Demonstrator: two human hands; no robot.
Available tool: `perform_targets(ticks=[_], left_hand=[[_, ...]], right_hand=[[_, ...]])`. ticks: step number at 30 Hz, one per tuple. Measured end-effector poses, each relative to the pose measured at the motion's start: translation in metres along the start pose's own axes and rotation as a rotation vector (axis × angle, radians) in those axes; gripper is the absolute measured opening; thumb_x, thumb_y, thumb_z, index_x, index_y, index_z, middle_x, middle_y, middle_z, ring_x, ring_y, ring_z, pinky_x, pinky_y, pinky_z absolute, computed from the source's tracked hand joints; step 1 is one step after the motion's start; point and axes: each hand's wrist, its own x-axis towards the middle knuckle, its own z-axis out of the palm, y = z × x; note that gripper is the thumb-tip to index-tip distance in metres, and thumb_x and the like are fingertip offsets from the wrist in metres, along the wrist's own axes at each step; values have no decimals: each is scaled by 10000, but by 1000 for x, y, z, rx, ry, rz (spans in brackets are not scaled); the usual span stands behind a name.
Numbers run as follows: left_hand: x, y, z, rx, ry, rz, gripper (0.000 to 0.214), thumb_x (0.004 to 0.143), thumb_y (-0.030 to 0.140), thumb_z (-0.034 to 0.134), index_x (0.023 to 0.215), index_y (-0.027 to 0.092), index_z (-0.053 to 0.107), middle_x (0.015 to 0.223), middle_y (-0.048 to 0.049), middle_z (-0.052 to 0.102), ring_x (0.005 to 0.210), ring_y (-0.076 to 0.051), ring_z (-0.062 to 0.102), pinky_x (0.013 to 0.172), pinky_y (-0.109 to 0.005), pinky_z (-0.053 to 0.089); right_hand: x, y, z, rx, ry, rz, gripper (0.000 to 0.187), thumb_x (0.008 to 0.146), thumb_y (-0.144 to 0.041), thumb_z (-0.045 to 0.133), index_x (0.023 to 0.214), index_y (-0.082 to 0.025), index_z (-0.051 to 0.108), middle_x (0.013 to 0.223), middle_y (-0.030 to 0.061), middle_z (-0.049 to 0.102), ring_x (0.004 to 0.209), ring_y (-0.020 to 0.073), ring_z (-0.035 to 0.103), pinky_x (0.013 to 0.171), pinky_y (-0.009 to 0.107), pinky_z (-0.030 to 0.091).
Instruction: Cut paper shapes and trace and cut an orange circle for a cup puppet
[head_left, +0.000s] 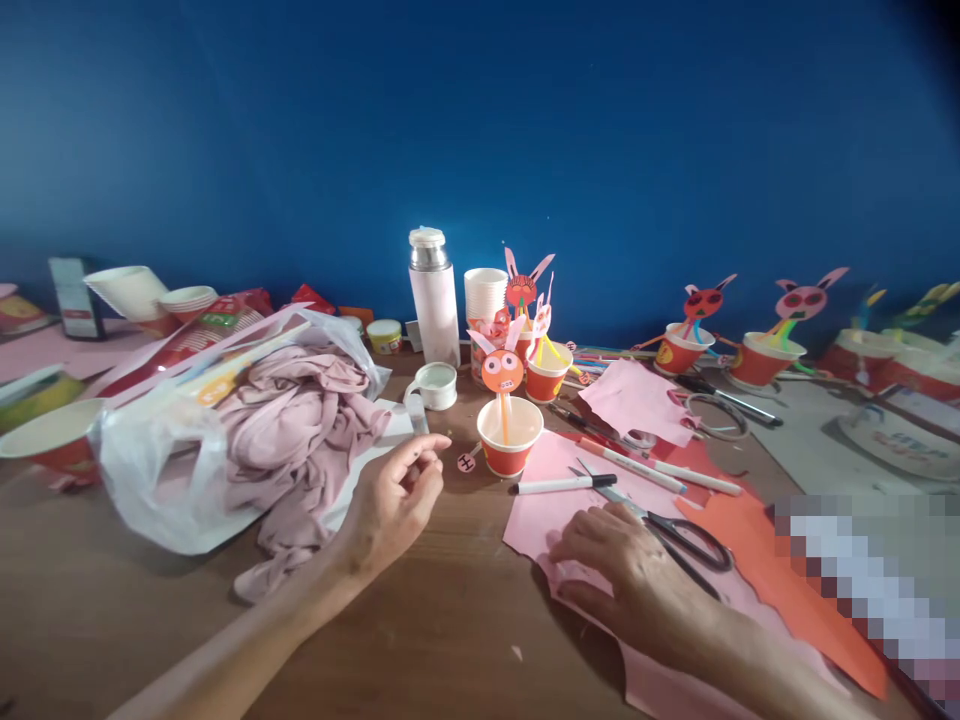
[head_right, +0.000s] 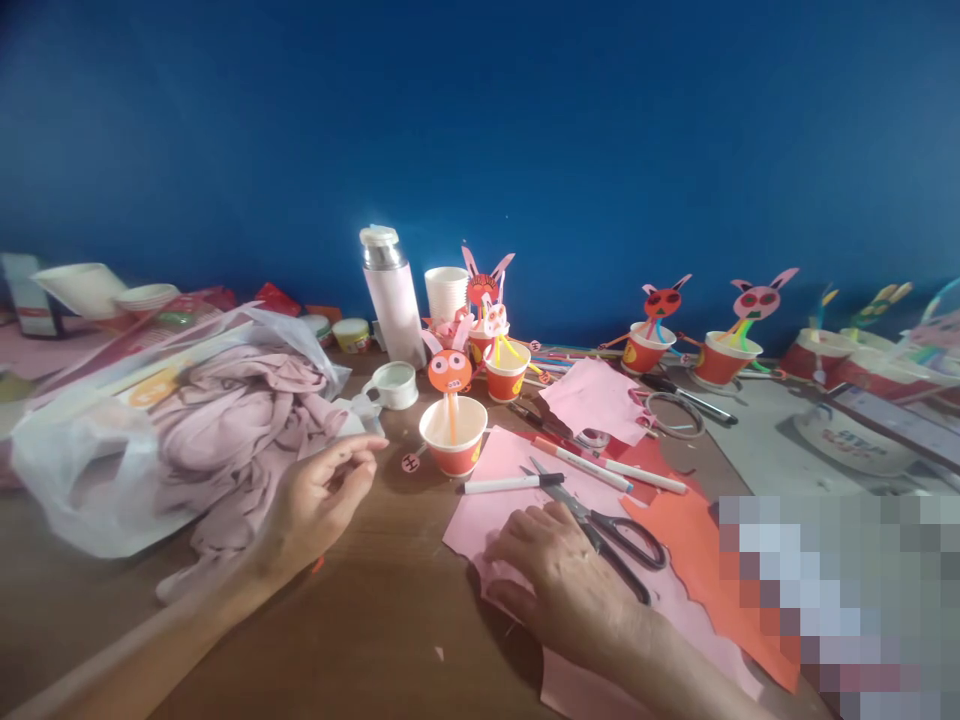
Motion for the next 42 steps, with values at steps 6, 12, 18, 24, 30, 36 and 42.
perform_targets(ticks=[6, 12, 18, 24, 30, 36, 42], left_hand=[[-7, 13, -7, 85, 17, 148, 187, 816, 216, 461, 918, 173, 611, 675, 8, 559, 556, -105, 487, 540, -188, 386], [-15, 31, -4, 45, -97, 247, 167, 819, 196, 466, 885, 170, 617, 656, 6, 540, 557, -109, 486, 545, -197, 384], [-29, 43, 21, -226, -491, -44, 196, 806, 225, 452, 836, 159, 634, 685, 2, 533, 541, -98, 440, 495, -191, 350], [-29, 46, 51, -312, -608, -214, 147, 748, 196, 495, 795, 143, 624, 698, -1, 556, 651, -129, 482, 609, -221, 378], [-25, 52, 59, -325, -604, -298, 138, 718, 283, 574, 704, 146, 572, 616, 23, 495, 603, -122, 443, 569, -222, 348], [-23, 57, 63, -298, -607, -273, 104, 721, 241, 550, 662, 156, 554, 586, 32, 486, 579, -117, 439, 560, -223, 346], [-21, 59, 62, -300, -648, -200, 66, 707, 160, 523, 677, 156, 580, 692, -14, 621, 679, -148, 547, 630, -225, 401]], right_hand=[[0, 4, 7, -92, 8, -44, 134, 837, -272, 608, 966, -239, 625, 873, 22, 640, 801, 203, 551, 763, 354, 347], [3, 2, 10, -223, 53, -126, 151, 899, -206, 483, 842, -219, 622, 737, 13, 617, 680, 183, 526, 670, 327, 330], [2, 4, 9, 28, 107, 13, 212, 867, -156, 457, 790, -195, 651, 712, 25, 643, 681, 168, 560, 667, 298, 381], [3, -2, -9, 536, -27, 290, 228, 836, -167, 470, 742, -193, 675, 754, -8, 690, 713, 144, 608, 630, 226, 432], [1, -2, -11, 522, -21, 284, 249, 827, -155, 456, 713, -176, 678, 712, -9, 679, 667, 139, 586, 592, 220, 412], [2, 0, -11, 569, 6, 326, 204, 804, -170, 498, 766, -206, 695, 743, -22, 702, 705, 148, 603, 624, 232, 417], [1, 4, -13, 563, 103, 334, 166, 763, -145, 520, 764, -211, 672, 751, -31, 691, 708, 136, 581, 624, 232, 401]])
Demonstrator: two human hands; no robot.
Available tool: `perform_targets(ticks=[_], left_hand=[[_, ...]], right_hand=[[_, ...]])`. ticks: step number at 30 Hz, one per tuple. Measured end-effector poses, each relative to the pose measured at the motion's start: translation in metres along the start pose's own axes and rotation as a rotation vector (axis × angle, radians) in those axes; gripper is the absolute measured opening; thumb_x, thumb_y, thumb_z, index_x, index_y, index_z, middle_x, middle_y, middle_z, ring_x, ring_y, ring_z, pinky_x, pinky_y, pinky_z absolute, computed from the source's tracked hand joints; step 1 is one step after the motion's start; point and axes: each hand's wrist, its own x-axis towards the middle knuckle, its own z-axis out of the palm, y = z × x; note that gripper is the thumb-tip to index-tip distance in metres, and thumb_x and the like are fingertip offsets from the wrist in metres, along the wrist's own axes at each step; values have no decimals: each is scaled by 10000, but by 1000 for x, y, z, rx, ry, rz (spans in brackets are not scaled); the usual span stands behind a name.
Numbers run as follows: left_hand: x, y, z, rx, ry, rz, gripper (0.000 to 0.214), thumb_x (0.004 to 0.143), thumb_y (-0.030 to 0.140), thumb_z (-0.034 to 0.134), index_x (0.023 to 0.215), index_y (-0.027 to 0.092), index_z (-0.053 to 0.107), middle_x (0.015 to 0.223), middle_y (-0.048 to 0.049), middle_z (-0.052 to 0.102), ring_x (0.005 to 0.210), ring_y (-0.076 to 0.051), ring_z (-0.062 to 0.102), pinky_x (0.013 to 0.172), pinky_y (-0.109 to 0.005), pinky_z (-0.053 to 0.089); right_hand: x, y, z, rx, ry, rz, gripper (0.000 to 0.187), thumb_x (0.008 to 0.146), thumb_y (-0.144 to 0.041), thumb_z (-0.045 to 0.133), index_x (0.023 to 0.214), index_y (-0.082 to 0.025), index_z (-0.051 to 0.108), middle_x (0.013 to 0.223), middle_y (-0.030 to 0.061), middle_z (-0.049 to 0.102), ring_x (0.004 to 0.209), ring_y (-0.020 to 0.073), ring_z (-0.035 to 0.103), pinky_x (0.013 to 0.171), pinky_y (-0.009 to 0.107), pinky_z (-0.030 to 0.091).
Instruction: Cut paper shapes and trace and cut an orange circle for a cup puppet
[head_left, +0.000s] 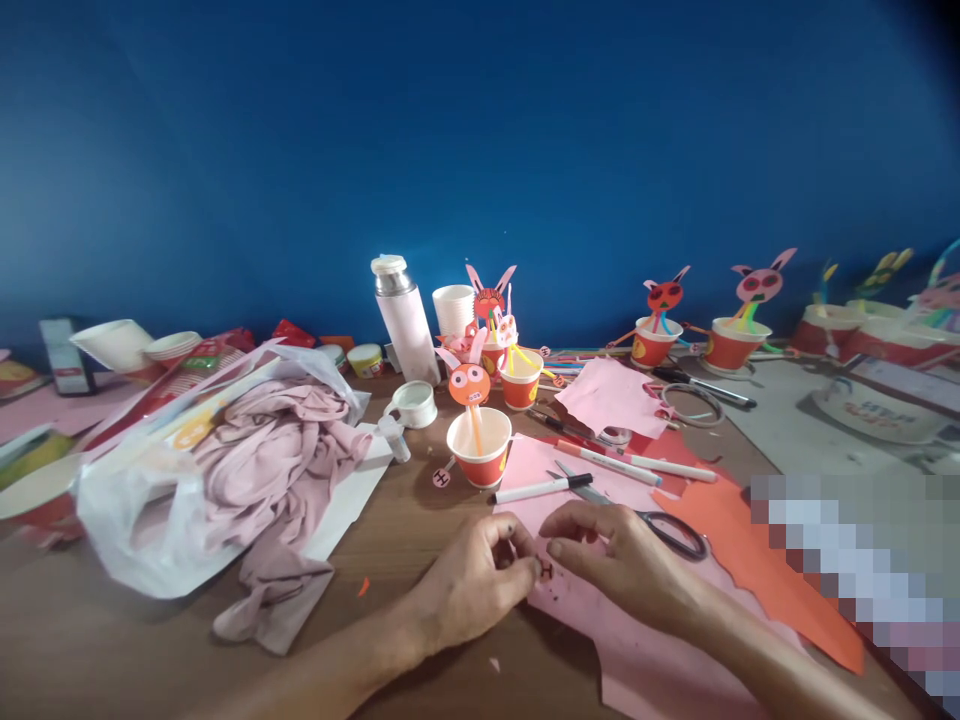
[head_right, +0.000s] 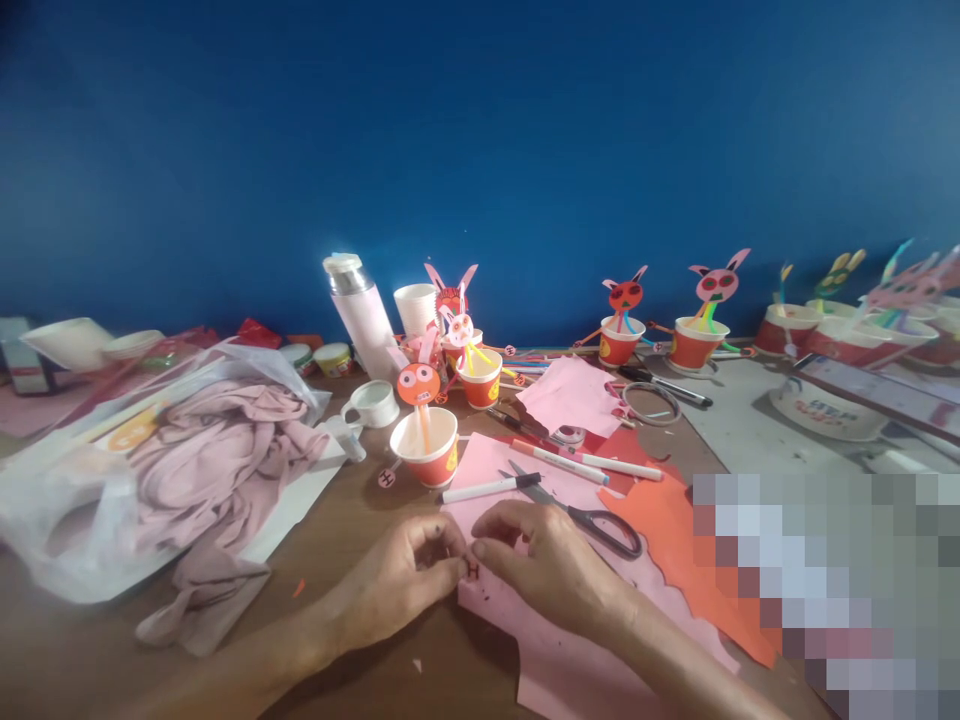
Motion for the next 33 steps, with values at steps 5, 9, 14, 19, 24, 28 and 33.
perform_targets(ticks=[5, 9, 14, 19, 24, 28, 33], left_hand=[[0, 4, -1, 68, 25, 2, 60, 706, 168, 538, 658, 154, 571, 609, 19, 545, 590, -117, 473, 551, -207, 350], [0, 10, -1, 107, 6, 3, 63, 686, 131, 534, 634, 147, 566, 584, 27, 520, 566, -105, 443, 529, -200, 330], [-1, 10, 1, 176, -1, 35, 79, 679, 121, 526, 622, 149, 575, 594, 20, 532, 570, -107, 452, 521, -196, 336], [-2, 5, -1, 289, 48, 110, 125, 727, 154, 527, 753, 156, 649, 727, -18, 638, 623, -130, 527, 568, -211, 386], [-1, 24, -25, 429, 175, 353, 200, 837, 187, 478, 888, 163, 670, 818, -47, 689, 722, -155, 611, 668, -224, 442], [17, 63, -51, 705, 251, 639, 261, 875, 180, 411, 871, 169, 671, 816, -55, 679, 764, -174, 595, 705, -274, 437], [58, 104, -60, 1034, 62, 437, 288, 841, 131, 402, 922, 176, 674, 904, -99, 651, 820, -225, 569, 702, -329, 412]], right_hand=[[-3, -1, -3, -56, -23, 21, 115, 736, -184, 561, 736, -217, 670, 719, -28, 679, 665, 130, 555, 579, 226, 379], [-4, 1, -1, -122, -36, 12, 137, 736, -165, 535, 738, -216, 663, 706, -26, 670, 654, 130, 564, 566, 223, 377], [-5, -1, -1, -214, -52, 29, 144, 747, -181, 520, 739, -205, 662, 703, -2, 669, 647, 147, 564, 546, 231, 369], [-7, -6, -5, -218, -54, 30, 156, 739, -160, 494, 715, -197, 644, 681, -3, 653, 618, 140, 536, 549, 240, 359], [3, 1, -10, 178, 76, 53, 111, 728, -230, 536, 640, -180, 581, 625, -19, 572, 587, 119, 473, 547, 241, 343], [22, 5, -19, 384, 207, 92, 153, 737, -300, 578, 650, -176, 555, 557, -59, 461, 515, 83, 386, 494, 221, 286], [53, 2, -24, 471, 305, 175, 172, 815, -252, 536, 664, -174, 513, 500, -87, 399, 434, 52, 318, 423, 189, 234]])
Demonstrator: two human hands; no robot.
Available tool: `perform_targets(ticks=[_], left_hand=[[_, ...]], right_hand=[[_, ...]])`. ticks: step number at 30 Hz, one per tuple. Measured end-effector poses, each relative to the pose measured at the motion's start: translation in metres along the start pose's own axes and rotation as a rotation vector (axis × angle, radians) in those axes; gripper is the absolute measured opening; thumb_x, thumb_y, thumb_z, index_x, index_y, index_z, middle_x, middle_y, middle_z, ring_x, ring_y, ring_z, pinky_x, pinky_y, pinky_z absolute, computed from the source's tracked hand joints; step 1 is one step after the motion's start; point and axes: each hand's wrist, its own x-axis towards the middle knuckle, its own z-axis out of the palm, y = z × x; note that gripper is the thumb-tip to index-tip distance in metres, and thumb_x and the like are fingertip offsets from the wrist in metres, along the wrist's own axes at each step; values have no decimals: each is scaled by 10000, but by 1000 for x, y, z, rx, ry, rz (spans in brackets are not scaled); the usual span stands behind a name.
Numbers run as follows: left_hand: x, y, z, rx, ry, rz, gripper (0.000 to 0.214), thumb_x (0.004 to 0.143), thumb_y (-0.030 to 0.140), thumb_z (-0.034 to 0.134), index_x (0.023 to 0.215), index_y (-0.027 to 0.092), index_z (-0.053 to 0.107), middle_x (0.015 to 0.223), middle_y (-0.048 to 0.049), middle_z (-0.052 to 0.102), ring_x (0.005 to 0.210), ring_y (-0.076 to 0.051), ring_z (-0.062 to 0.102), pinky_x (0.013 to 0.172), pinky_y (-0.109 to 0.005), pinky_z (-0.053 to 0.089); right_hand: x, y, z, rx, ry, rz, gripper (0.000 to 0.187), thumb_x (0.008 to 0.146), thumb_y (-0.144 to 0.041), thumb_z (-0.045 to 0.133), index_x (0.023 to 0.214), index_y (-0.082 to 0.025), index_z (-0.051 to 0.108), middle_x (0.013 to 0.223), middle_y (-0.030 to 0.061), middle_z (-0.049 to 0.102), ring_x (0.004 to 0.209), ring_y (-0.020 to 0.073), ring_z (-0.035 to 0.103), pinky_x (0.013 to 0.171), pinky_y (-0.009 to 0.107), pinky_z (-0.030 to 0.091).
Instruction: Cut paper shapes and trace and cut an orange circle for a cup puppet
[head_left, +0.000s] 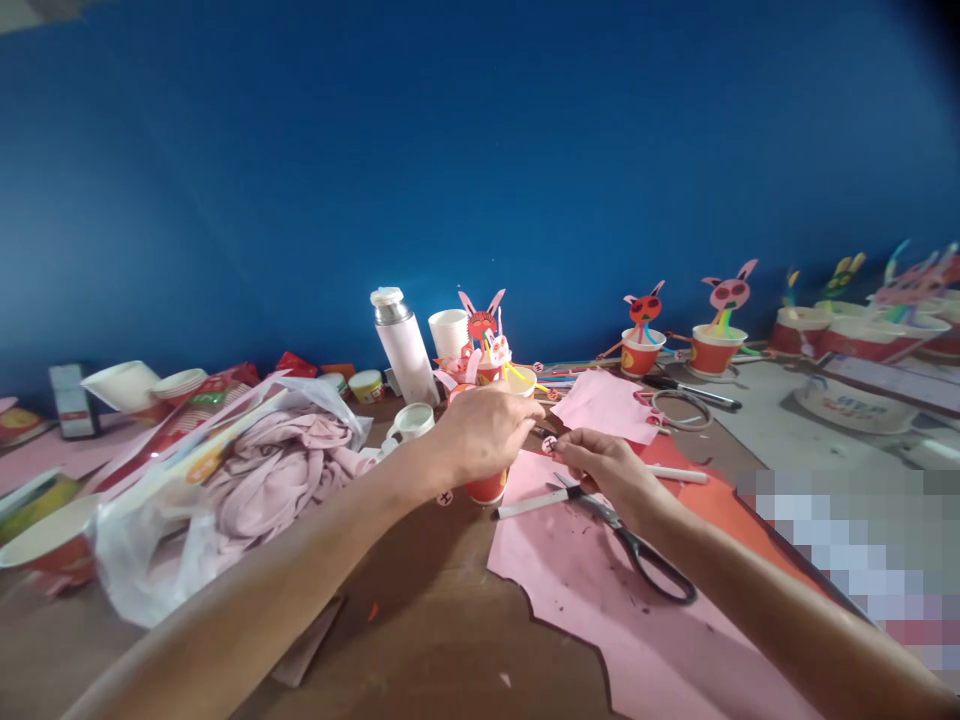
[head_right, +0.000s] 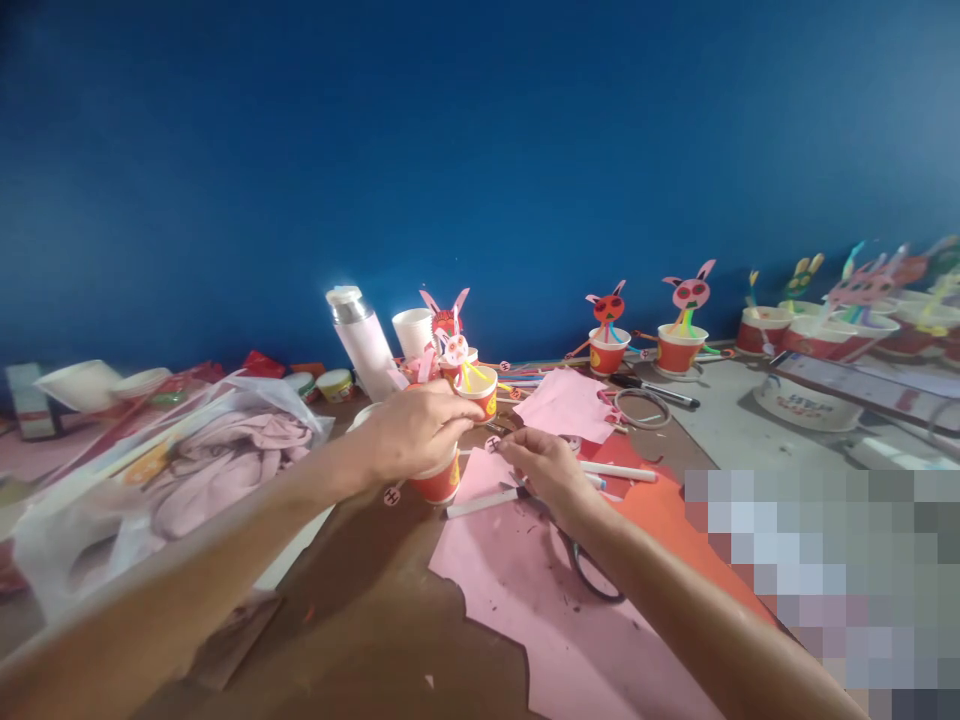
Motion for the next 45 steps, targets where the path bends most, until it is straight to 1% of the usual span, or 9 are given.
perform_targets(ticks=[4, 8, 17, 23, 28, 34, 37, 41, 45], left_hand=[[27, -1, 0, 35, -194, 12, 250, 774, 87, 425, 809, 175, 656, 732, -74, 622, 680, -209, 547, 619, -313, 386], [37, -2, 6, 91, -367, -6, 195, 638, 88, 529, 780, 179, 627, 584, -24, 536, 546, -182, 484, 561, -305, 371], [39, -5, 16, 226, -454, 37, 413, 602, 204, 575, 1009, 151, 613, 834, -137, 615, 782, -316, 545, 696, -432, 410], [27, -1, 30, 335, -396, 44, 523, 674, 233, 538, 1178, 93, 547, 979, -217, 602, 918, -373, 529, 784, -494, 386], [23, -5, 40, 366, -327, 57, 684, 689, 222, 550, 1339, 80, 390, 1020, -200, 600, 956, -335, 538, 834, -451, 389], [-4, 0, 25, 294, -75, 25, 533, 813, 254, 456, 1333, 156, 388, 1072, -142, 573, 1027, -291, 512, 877, -431, 378], [-41, 8, 37, -201, 187, -60, 267, 846, 286, 452, 1064, 197, 578, 930, -56, 632, 866, -205, 581, 787, -332, 435], [-76, 20, 83, -1128, -126, -476, 254, 820, 373, 497, 918, 151, 570, 762, -39, 635, 540, -117, 572, 436, -194, 376], [-71, 28, 111, -1605, -12, -761, 238, 825, 203, 478, 1045, 114, 497, 791, -50, 610, 561, -95, 573, 398, -156, 359]], right_hand=[[16, 1, 14, 33, 26, 93, 154, 887, -254, 521, 782, -146, 554, 606, -60, 503, 468, 57, 450, 429, 176, 357], [24, 5, 18, 2, 36, 141, 205, 903, -300, 531, 1020, -139, 581, 941, 31, 626, 728, 132, 617, 629, 298, 527], [31, 11, 11, -36, 65, 140, 259, 898, -301, 539, 1109, -152, 563, 1092, 62, 606, 896, 189, 619, 755, 382, 523], [37, 20, 12, 0, 48, 127, 265, 899, -299, 538, 1121, -155, 556, 1102, 65, 602, 903, 190, 617, 760, 386, 523], [43, 32, 13, 30, 28, 98, 271, 897, -300, 542, 1125, -154, 554, 1107, 65, 599, 909, 193, 616, 761, 389, 523], [41, 26, 9, 28, 9, 85, 259, 899, -296, 539, 1115, -155, 558, 1092, 62, 605, 886, 184, 620, 743, 373, 528], [42, 23, 7, 27, 1, 77, 256, 898, -298, 540, 1106, -151, 563, 1080, 59, 609, 877, 183, 622, 735, 368, 529], [47, 24, 9, 10, -68, 103, 250, 898, -292, 541, 1104, -152, 564, 1079, 61, 610, 876, 180, 622, 735, 368, 529], [49, 23, 14, -19, -151, 105, 242, 895, -287, 546, 1093, -149, 568, 1067, 59, 613, 868, 177, 623, 731, 366, 530]])
